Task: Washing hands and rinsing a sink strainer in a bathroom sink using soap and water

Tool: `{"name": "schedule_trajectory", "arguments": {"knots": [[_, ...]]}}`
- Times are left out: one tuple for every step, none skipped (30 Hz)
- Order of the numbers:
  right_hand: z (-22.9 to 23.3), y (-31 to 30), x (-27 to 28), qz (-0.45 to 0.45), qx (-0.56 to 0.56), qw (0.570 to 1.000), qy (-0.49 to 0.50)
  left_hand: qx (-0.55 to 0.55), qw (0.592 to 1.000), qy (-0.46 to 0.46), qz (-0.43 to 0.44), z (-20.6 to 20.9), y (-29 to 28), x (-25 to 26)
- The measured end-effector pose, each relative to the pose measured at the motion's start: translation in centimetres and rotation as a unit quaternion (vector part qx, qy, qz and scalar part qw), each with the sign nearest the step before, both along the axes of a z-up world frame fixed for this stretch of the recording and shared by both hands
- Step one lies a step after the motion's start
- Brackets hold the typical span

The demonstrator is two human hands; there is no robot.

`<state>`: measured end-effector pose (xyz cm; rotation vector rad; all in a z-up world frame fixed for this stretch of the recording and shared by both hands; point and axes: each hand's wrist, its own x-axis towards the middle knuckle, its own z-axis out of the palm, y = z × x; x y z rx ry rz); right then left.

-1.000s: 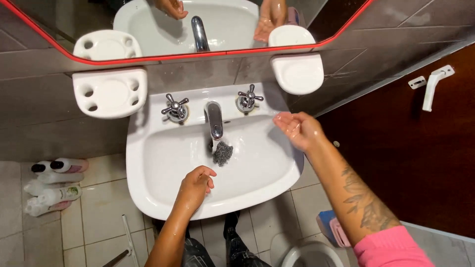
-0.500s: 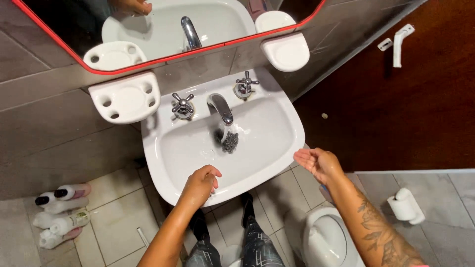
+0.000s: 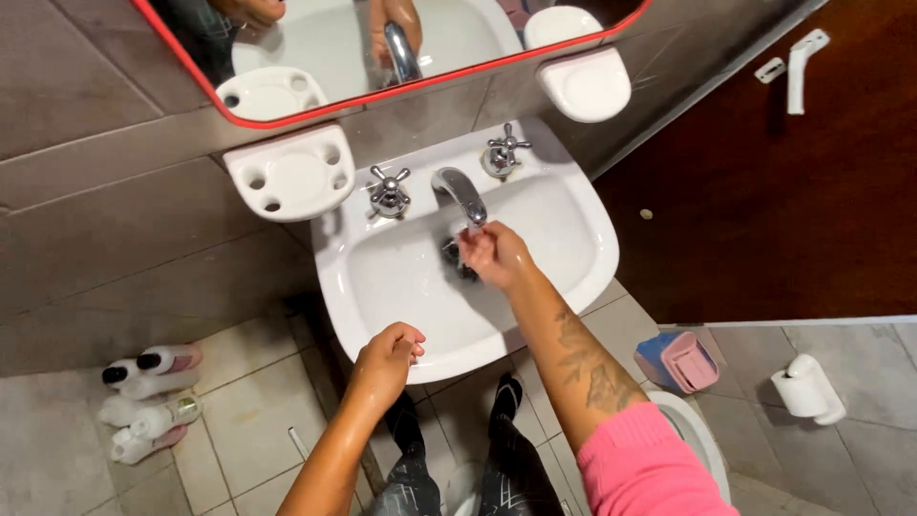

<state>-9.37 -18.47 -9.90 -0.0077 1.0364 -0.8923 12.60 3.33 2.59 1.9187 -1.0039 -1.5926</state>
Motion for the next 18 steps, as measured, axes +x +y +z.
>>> {"name": "schedule_trajectory", "arguments": {"knots": [[-1.8, -1.5, 0.0, -0.004, 0.002, 1.0, -0.026, 0.002, 1.0, -0.005, 0.002, 0.4, 0.2, 0.3], [-3.5, -2.7, -0.2, -0.011, 0.005, 0.999, -0.052, 0.005, 1.0, -0.009, 0.001, 0.8, 0.4, 0.6], [-2.0, -2.3, 0.2, -0.008, 0.01, 0.998, -0.054, 0.01, 1.0, -0.012, 0.004, 0.6, 0.4, 0.8], [-0.3, -2.0, 0.3, 0.015, 0.026, 0.997, -0.073, 0.002, 1.0, -0.011, 0.007, 0.3, 0.4, 0.9], [1.4, -1.6, 0.5, 0.038, 0.042, 0.994, -0.092, -0.005, 1.0, -0.011, 0.01, 0.1, 0.3, 1.0], [2.6, -0.7, -0.2, 0.038, 0.044, 0.994, -0.091, -0.004, 1.0, -0.01, 0.011, -0.4, 0.0, 0.9], [3.8, 0.3, -0.9, 0.074, 0.038, 0.991, -0.109, 0.003, 1.0, 0.0, 0.022, -0.9, -0.3, 0.7], [5.1, 1.1, -1.7, 0.109, 0.029, 0.985, -0.127, 0.008, 0.999, 0.009, 0.032, -1.4, -0.8, 0.6], [8.6, 2.9, -1.3, 0.108, 0.029, 0.986, -0.127, 0.008, 0.999, 0.009, 0.031, -2.2, -1.2, -0.2], [12.1, 4.5, -1.1, 0.184, 0.056, 0.979, -0.067, -0.014, 0.994, 0.084, 0.069, -3.0, -1.7, -1.0], [15.7, 6.2, -0.9, 0.258, 0.082, 0.963, -0.008, -0.035, 0.981, 0.159, 0.107, -3.7, -2.3, -2.0], [14.7, 6.6, -2.7, 0.254, 0.084, 0.964, -0.006, -0.033, 0.981, 0.162, 0.103, -2.9, -2.8, -2.5], [13.8, 7.1, -4.5, 0.299, 0.088, 0.945, 0.101, -0.017, 0.979, 0.179, 0.1, -2.1, -3.3, -3.0], [13.0, 7.3, -6.4, 0.34, 0.089, 0.913, 0.208, -0.003, 0.976, 0.197, 0.096, -1.4, -4.1, -3.7], [13.1, 6.1, -8.7, 0.335, 0.09, 0.914, 0.211, -0.004, 0.975, 0.201, 0.091, -1.8, -4.7, -4.1], [13.1, 5.0, -11.0, 0.34, 0.069, 0.884, 0.314, -0.01, 0.977, 0.196, 0.083, -2.3, -4.9, -4.5], [13.1, 4.1, -13.2, 0.342, 0.048, 0.843, 0.413, -0.016, 0.979, 0.191, 0.075, -2.7, -5.1, -4.8], [11.7, 2.3, -16.1, 0.341, 0.049, 0.843, 0.413, -0.015, 0.979, 0.191, 0.074, -3.3, -5.2, -4.7]]}}
